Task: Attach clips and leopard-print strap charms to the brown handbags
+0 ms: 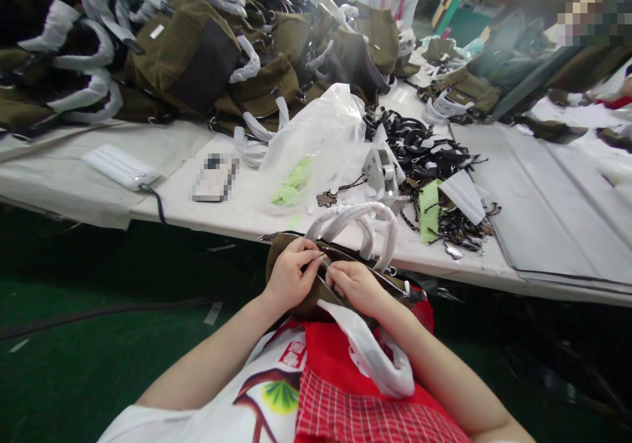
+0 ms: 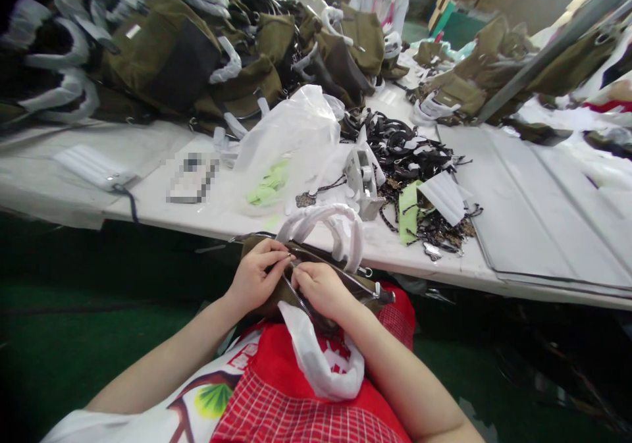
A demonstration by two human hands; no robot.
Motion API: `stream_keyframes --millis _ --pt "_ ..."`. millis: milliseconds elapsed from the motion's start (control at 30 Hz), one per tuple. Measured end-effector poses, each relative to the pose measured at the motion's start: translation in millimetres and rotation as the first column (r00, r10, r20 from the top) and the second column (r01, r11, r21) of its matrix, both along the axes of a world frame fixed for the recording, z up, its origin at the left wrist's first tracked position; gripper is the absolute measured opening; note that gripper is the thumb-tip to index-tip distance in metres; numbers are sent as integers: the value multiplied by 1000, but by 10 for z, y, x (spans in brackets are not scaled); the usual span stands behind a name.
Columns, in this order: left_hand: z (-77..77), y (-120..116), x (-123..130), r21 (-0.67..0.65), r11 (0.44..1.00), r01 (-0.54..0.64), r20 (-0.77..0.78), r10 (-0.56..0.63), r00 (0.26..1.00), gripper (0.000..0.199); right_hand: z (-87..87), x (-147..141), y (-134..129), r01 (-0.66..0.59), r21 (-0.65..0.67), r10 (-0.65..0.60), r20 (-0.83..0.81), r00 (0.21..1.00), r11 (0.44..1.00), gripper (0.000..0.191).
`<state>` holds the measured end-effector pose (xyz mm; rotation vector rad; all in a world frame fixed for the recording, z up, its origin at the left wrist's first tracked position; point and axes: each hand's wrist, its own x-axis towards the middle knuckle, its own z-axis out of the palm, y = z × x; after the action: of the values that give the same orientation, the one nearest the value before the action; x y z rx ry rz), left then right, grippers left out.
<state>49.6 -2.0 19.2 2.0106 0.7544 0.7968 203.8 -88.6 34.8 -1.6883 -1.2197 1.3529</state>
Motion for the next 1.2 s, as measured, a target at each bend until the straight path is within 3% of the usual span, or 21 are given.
stream_keyframes --millis 600,1200 --pt "10 18 1 -21 1000 6 27 -5 1000 22 -59 -16 62 -80 30 76 116 990 996 32" --pt "4 9 4 12 1000 -3 25 3 1000 21 -138 -23 60 3 67 -2 -12 1000 998 29"
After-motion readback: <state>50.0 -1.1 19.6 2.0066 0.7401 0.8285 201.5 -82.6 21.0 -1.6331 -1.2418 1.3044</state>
